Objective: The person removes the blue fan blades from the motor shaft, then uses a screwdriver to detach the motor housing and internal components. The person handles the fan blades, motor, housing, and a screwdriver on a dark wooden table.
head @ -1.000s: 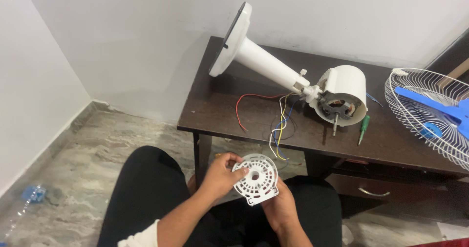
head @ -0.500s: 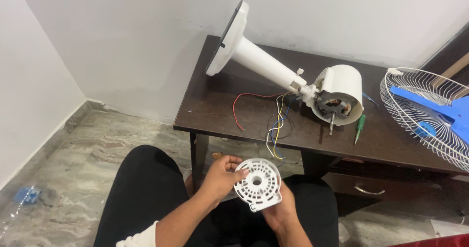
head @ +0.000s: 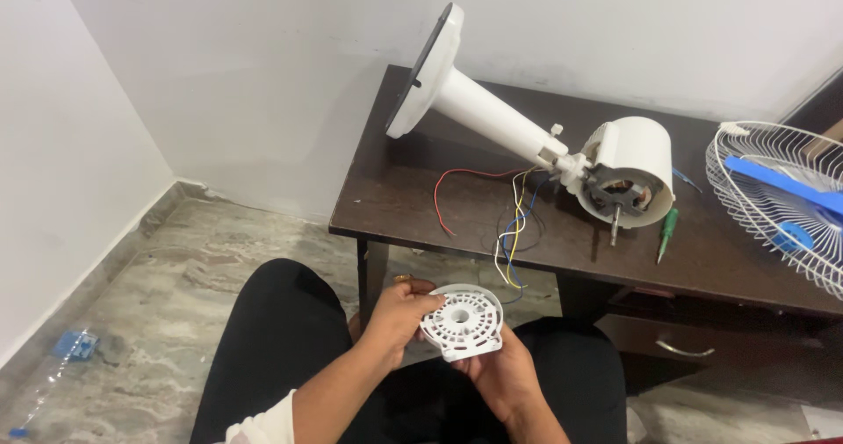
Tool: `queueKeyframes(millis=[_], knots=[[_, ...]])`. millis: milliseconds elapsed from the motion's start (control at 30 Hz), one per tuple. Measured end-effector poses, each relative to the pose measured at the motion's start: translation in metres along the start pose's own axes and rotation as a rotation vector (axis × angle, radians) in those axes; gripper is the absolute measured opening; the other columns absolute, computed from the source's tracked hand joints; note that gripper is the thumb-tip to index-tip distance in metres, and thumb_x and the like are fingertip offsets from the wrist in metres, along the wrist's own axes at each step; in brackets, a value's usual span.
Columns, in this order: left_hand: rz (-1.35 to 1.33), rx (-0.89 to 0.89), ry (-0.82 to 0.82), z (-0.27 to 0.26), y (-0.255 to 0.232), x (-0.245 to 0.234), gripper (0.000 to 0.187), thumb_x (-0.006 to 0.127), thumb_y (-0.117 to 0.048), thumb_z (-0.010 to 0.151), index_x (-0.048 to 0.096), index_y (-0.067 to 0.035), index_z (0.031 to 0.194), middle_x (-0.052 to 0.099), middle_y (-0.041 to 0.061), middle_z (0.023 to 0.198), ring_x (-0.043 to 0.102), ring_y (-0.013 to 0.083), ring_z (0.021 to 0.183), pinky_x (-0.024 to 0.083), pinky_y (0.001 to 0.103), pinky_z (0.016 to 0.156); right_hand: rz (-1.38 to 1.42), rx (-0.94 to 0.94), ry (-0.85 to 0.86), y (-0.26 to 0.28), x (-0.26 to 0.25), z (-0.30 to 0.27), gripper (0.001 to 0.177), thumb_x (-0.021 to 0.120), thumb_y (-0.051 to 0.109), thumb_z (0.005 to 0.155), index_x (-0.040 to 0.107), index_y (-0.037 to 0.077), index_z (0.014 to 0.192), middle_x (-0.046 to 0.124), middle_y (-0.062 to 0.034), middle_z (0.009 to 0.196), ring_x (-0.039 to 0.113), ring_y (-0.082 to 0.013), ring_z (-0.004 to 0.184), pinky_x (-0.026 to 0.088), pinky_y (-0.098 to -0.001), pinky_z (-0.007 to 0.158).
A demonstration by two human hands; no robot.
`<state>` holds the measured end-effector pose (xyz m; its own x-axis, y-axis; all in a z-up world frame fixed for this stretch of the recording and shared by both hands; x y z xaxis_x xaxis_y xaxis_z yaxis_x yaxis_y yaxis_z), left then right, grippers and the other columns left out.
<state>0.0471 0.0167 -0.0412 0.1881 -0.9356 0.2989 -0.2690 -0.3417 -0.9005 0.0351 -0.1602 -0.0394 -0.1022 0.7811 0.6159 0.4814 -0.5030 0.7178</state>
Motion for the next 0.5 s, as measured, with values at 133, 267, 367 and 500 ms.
queueKeyframes(millis=[133, 267, 367, 500], knots=[[0.094, -0.019, 0.024, 0.004, 0.008, 0.001, 0.043, 0.063, -0.015, 0.091, 0.06, 0.004, 0.131, 0.072, 0.012, 0.089, 0.064, 0.0123, 0.061, 0.046, 0.027, 0.047, 0.01, -0.072, -0.108, 0.002, -0.01, 0.003, 0.039, 0.04, 0.03, 0.1, 0.063, 0.004, 0.119, 0.075, -0.0095, 0.106, 0.069, -0.0229, 0.086, 0.054, -0.038, 0.067], [0.327, 0.114, 0.085, 0.002, 0.006, -0.007, 0.061, 0.061, -0.012, 0.086, 0.047, -0.002, 0.144, 0.072, 0.014, 0.095, 0.069, 0.0201, 0.072, 0.053, 0.032, 0.063, -0.016, -0.124, -0.124, 0.001, -0.011, 0.006, 0.037, 0.042, 0.029, 0.103, 0.062, 0.005, 0.122, 0.073, -0.0098, 0.109, 0.069, -0.0229, 0.093, 0.057, -0.0378, 0.074], [0.663, 0.416, 0.099, -0.008, -0.004, -0.002, 0.077, 0.067, -0.014, 0.077, 0.041, -0.004, 0.15, 0.068, 0.02, 0.117, 0.066, 0.0293, 0.105, 0.052, 0.04, 0.093, -0.005, -0.126, -0.124, 0.002, -0.011, 0.007, 0.039, 0.042, 0.031, 0.101, 0.063, 0.006, 0.123, 0.074, -0.0087, 0.112, 0.07, -0.0214, 0.097, 0.058, -0.0378, 0.077], [0.841, 0.618, 0.215, -0.026, -0.021, 0.017, 0.092, 0.075, -0.018, 0.072, 0.036, -0.004, 0.155, 0.044, 0.027, 0.15, 0.04, 0.0405, 0.143, 0.034, 0.045, 0.119, 0.038, -0.119, -0.095, 0.003, -0.009, 0.006, 0.041, 0.048, 0.036, 0.101, 0.065, 0.006, 0.123, 0.074, -0.009, 0.112, 0.071, -0.0211, 0.096, 0.057, -0.0382, 0.076]])
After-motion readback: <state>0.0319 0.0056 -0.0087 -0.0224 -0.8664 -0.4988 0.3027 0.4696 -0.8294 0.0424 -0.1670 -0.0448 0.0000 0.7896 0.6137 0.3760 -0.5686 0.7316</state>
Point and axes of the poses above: each hand's wrist, its own z-axis towards the middle knuckle, its own x-axis out of the palm, y = z × x, the point moved 3 cm from there along z, towards the middle knuckle
